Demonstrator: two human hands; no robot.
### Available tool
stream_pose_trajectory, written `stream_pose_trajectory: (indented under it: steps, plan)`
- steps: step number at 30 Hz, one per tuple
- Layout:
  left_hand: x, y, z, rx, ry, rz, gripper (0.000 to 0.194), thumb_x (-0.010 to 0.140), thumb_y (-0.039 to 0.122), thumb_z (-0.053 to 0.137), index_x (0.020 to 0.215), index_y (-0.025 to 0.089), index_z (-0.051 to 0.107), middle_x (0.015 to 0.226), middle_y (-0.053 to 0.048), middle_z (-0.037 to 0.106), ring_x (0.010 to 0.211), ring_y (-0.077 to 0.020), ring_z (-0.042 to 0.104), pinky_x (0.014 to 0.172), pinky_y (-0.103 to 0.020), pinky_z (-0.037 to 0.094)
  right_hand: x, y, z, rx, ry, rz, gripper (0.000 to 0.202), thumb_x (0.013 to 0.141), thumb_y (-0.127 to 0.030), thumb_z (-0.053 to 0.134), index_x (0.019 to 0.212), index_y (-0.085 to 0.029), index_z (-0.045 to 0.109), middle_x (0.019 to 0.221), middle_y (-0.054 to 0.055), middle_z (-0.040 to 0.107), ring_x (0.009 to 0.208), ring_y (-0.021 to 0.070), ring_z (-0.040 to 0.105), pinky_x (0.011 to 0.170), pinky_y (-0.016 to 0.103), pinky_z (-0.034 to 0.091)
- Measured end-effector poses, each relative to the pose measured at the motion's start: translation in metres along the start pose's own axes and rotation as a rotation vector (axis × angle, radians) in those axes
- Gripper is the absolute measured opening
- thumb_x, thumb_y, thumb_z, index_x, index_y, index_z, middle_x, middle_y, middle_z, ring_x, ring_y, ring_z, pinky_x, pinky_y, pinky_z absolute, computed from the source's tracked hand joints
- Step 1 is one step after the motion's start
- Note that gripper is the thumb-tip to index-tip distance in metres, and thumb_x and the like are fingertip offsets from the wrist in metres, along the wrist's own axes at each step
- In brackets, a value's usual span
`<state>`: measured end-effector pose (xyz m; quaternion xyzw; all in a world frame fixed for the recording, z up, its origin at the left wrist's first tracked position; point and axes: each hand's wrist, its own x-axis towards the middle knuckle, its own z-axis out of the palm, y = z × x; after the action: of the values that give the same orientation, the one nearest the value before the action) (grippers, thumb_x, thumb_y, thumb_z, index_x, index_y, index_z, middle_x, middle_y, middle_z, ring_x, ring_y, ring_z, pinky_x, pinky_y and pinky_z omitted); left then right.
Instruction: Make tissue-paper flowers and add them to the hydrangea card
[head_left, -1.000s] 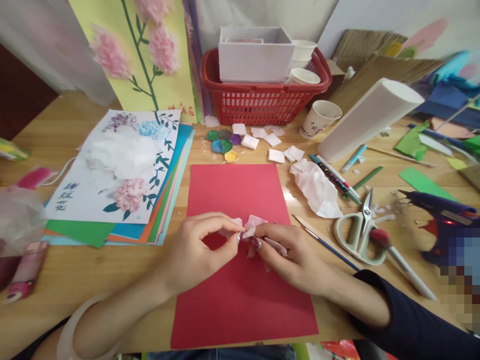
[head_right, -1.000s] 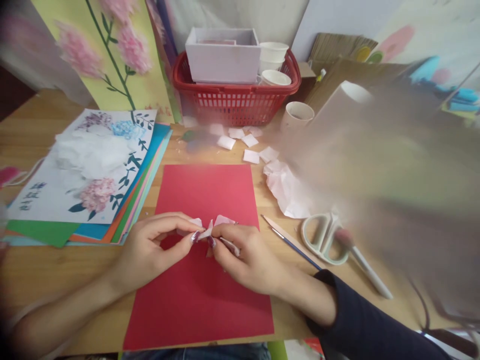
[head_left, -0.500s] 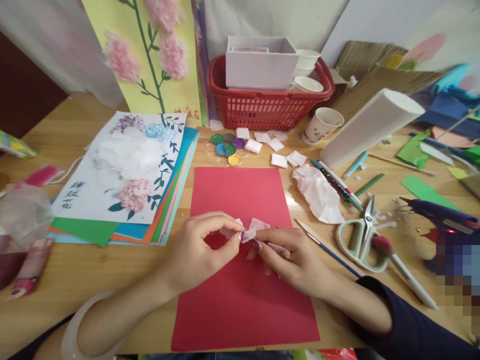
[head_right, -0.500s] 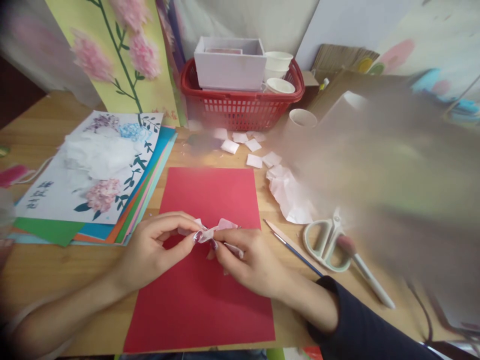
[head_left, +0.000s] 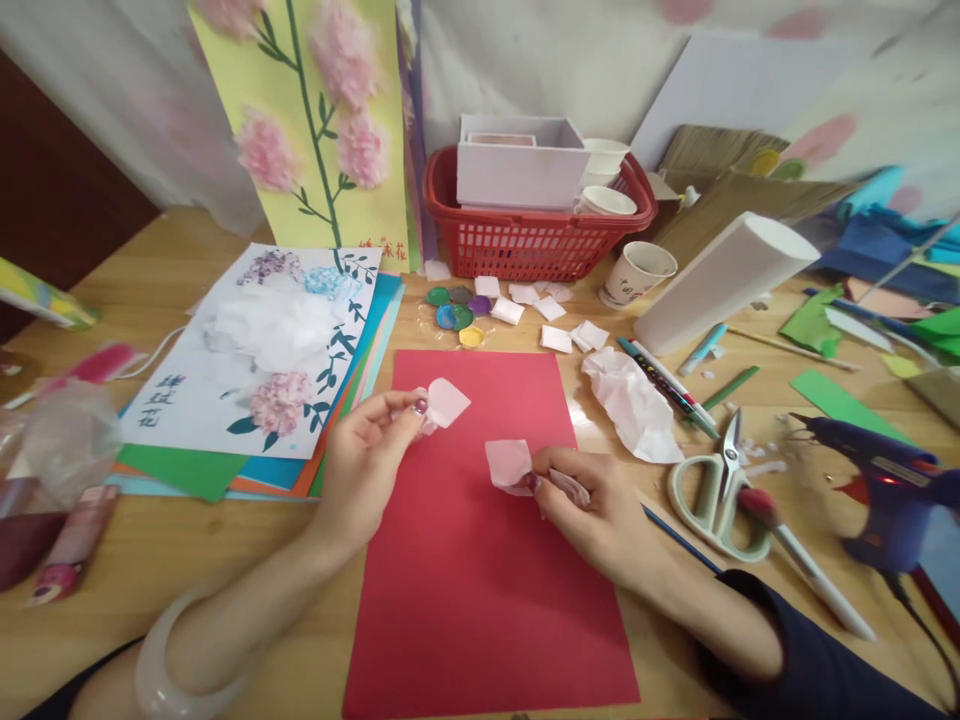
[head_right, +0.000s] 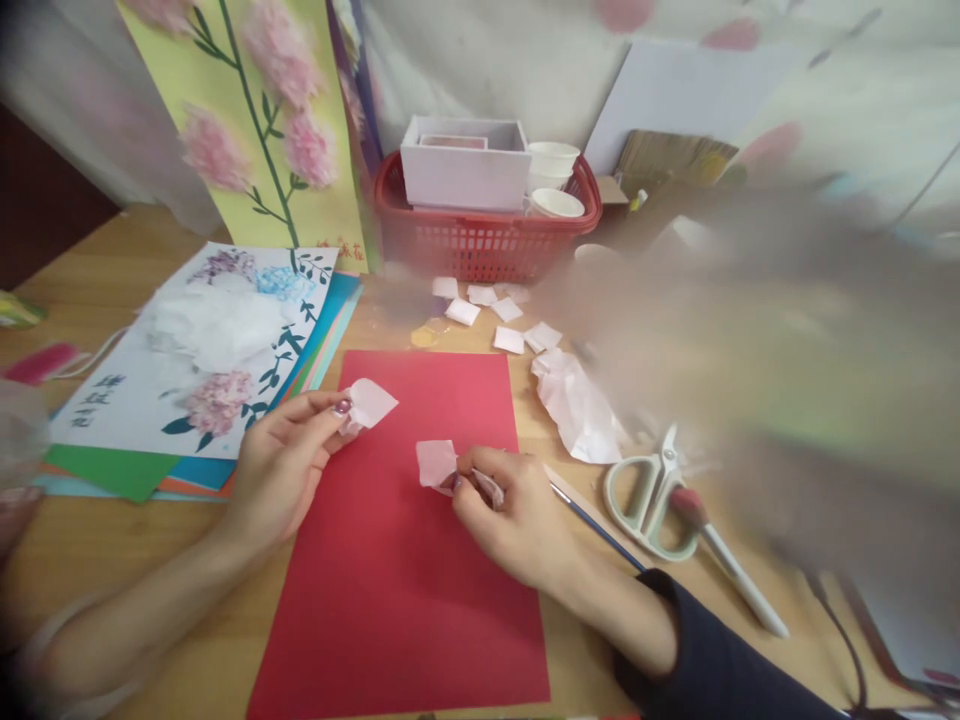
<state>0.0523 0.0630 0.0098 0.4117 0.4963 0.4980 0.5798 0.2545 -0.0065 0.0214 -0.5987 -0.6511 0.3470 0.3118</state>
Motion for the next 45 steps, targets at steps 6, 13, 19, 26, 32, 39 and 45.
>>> stream_pose_trajectory:
  steps: [6,13,19,26,32,39,45]
  plan:
    - [0.003,0.002,0.0,0.043,-0.075,-0.068,0.016,0.074,0.031,0.073,0.082,0.017,0.069,0.081,0.0,0.071,0.078,-0.0141,0.066,0.076,-0.024,0.051,0.009,0.003,-0.013,-0.279,0.036,-0.036,0.026,0.08,-0.026,0.05,0.056,-0.018,0.05,0.047,-0.004,0.046,0.044,0.0086,0.043,0.047,0.021,0.029]
    - [0.002,0.003,0.001,0.128,-0.207,-0.059,0.014,0.075,0.031,0.067,0.078,0.017,0.065,0.075,0.002,0.068,0.071,-0.0139,0.066,0.075,-0.026,0.052,0.012,0.004,-0.019,-0.506,-0.116,-0.037,0.027,0.085,-0.039,0.058,0.102,-0.018,0.062,0.068,0.003,0.068,0.06,0.0178,0.062,0.054,0.024,0.035]
    - [0.001,0.003,0.006,0.136,-0.314,-0.142,0.014,0.071,0.029,0.068,0.076,0.016,0.063,0.074,0.002,0.067,0.072,-0.0139,0.065,0.076,-0.028,0.053,0.011,0.012,-0.015,-0.348,-0.118,-0.103,0.028,0.096,-0.04,0.045,0.088,-0.019,0.063,0.077,0.006,0.07,0.067,0.0172,0.064,0.059,0.025,0.041]
    - [-0.024,0.003,0.033,0.047,-0.507,-0.268,0.034,0.065,0.039,0.079,0.081,0.015,0.061,0.072,-0.001,0.068,0.067,-0.0138,0.066,0.069,-0.028,0.056,0.001,0.018,0.003,-0.13,0.025,-0.296,0.016,0.092,-0.029,0.052,0.082,-0.019,0.06,0.066,0.003,0.065,0.055,0.0134,0.057,0.053,0.023,0.038]
    - [-0.012,0.018,0.026,0.225,-0.351,-0.044,0.036,0.062,0.041,0.08,0.077,0.012,0.065,0.068,-0.007,0.071,0.06,-0.0167,0.068,0.061,-0.028,0.056,0.001,0.014,0.005,0.127,0.01,-0.209,0.021,0.093,-0.035,0.054,0.107,-0.02,0.058,0.059,-0.004,0.048,0.053,0.0128,0.045,0.051,0.023,0.036]
    - [0.08,0.092,-0.06,0.474,0.102,0.338,0.024,0.068,0.027,0.069,0.088,0.016,0.064,0.092,-0.007,0.072,0.083,-0.0211,0.069,0.078,-0.035,0.055,0.006,0.013,0.006,0.474,-0.029,0.032,0.036,0.088,-0.052,0.053,0.081,-0.018,0.06,0.057,-0.004,0.043,0.05,0.0099,0.036,0.049,0.023,0.028]
    - [0.102,0.11,-0.094,0.725,0.35,0.591,0.008,0.065,0.02,0.069,0.072,0.02,0.064,0.082,-0.006,0.071,0.106,-0.0331,0.062,0.096,-0.046,0.044,0.011,0.012,0.01,0.932,-0.054,0.206,0.036,0.081,-0.053,0.061,0.079,-0.018,0.057,0.052,-0.009,0.035,0.039,0.0051,0.022,0.037,0.018,0.015]
